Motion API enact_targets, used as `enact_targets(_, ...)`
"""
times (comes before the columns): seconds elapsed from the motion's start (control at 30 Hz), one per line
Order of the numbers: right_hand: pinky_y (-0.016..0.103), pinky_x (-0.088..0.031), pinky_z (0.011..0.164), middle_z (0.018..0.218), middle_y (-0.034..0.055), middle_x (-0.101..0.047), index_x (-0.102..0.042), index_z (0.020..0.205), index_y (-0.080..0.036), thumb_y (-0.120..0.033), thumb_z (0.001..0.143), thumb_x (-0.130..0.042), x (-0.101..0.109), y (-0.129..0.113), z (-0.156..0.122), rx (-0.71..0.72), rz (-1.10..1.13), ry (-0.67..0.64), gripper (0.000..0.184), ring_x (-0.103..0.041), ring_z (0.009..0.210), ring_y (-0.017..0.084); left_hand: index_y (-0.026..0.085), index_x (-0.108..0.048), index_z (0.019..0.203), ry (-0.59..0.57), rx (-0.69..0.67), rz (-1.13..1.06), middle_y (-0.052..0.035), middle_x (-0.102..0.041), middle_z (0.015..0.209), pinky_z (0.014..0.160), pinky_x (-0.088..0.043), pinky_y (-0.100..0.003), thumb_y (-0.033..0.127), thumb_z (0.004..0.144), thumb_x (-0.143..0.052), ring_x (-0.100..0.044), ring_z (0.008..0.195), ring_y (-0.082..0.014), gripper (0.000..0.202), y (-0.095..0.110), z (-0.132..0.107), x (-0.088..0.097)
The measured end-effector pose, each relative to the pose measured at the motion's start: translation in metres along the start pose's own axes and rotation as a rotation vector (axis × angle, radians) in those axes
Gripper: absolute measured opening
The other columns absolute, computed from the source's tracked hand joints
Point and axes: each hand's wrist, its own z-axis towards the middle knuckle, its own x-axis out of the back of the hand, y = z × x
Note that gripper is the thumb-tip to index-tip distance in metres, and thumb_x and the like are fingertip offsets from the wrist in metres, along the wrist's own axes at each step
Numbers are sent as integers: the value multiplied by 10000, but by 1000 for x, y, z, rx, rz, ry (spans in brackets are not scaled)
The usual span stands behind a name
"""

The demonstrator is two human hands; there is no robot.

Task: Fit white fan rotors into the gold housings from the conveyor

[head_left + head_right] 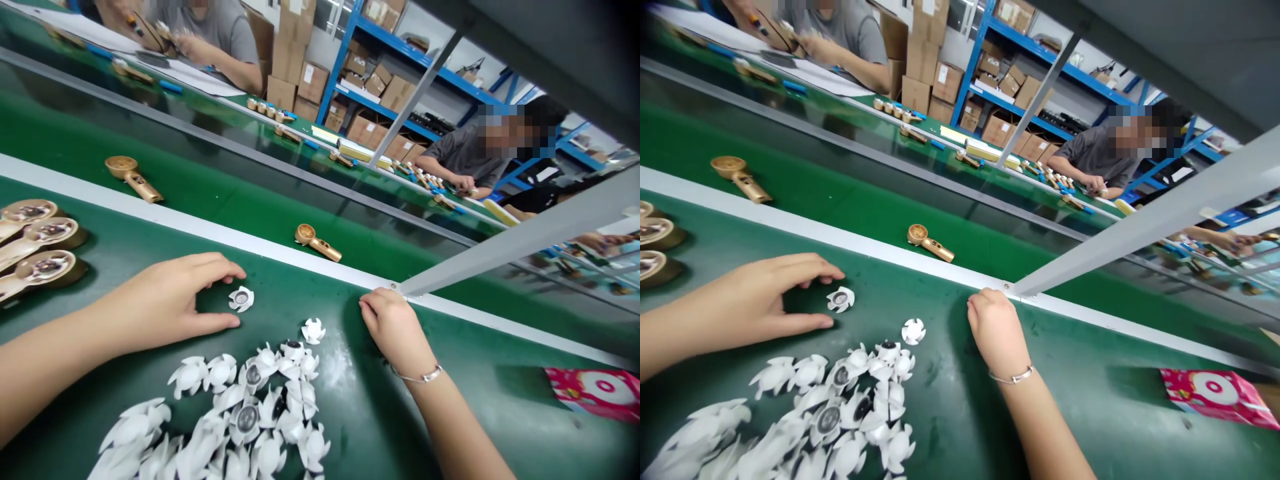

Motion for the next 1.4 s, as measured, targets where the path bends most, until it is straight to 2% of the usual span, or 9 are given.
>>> enact_targets(0.07, 378, -504, 795, 819, 77, -665, -668, 780, -141, -115, 951, -537, 4, -8, 0, 37, -29, -26, 218, -617, 807, 211, 211, -672, 1199, -86, 53, 121, -60, -692, 1129, 771, -480, -280, 540, 764, -728, -656, 959, -256, 547, 3, 2, 0)
enact_targets(0.17, 380, -454, 698, 712, 117, -629, -612, 626, -164, -60, 901, -512, 8, -13, 3, 60, -39, -40, 311, -572, 714, 242, 212, -708, 1111, -179, 74, 130, -88, -687, 1121, 837, -485, -345, 539, 821, -677, -642, 1045, -294, 439, 6, 6, 0)
enact_targets(0.33, 333, -400, 582, 621, 71, -581, -542, 566, -195, -84, 840, -558, 18, -26, 24, 41, 70, 6, 296, -549, 616, 215, 197, -712, 1001, -128, 109, 8, -71, -688, 1056, 832, -493, -337, 402, 815, -682, -635, 989, -251, 279, 11, 7, -1)
enact_targets(0.4, 305, -435, 580, 675, 46, -621, -598, 662, -195, -122, 858, -570, 28, -48, 35, 57, 174, 24, 211, -578, 625, 191, 191, -691, 997, -113, 114, -48, -53, -691, 1009, 780, -512, -294, 371, 802, -683, -634, 885, -196, 266, 15, 4, -1)
enact_targets(0.53, 246, -507, 668, 824, 5, -668, -637, 834, -220, -191, 930, -544, 49, -113, 50, 164, 475, 61, 137, -636, 747, 142, 178, -638, 960, -53, 165, -270, 13, -643, 780, 610, -495, -215, 287, 765, -693, -568, 659, -112, 230, 27, -3, 2)
enact_targets(0.67, 241, -516, 710, 855, -4, -673, -668, 888, -217, -122, 900, -597, 51, -150, 53, 265, 809, 31, 119, -642, 786, 123, 178, -603, 866, -9, 186, -625, 51, -596, 700, 587, -482, -185, 176, 712, -690, -546, 635, -86, 177, 35, -9, 6)
enact_targets(0.9, 269, -537, 696, 890, 10, -683, -688, 962, -244, -79, 883, -634, 43, -145, 49, 319, 769, 59, 191, -666, 816, 146, 192, -613, 832, -105, 297, -793, 27, -658, 749, 604, -516, -231, 192, 666, -722, -590, 667, -118, 199, 37, -14, 13)
enact_targets(1.17, 249, -552, 714, 900, 4, -686, -677, 957, -264, -94, 899, -625, 46, -148, 49, 339, 725, 46, 187, -681, 842, 137, 206, -642, 777, -8, 219, -703, 62, -624, 660, 555, -492, -203, 153, 622, -740, -569, 625, -105, 191, 35, -17, 11)
enact_targets(1.4, 308, -578, 722, 956, 36, -706, -687, 987, -274, -83, 894, -630, 48, -146, 46, 369, 691, 3, 220, -696, 918, 199, 215, -640, 772, 73, 163, -610, 84, -610, 630, 535, -476, -203, 159, 635, -726, -559, 578, -92, 172, 35, -22, 6)
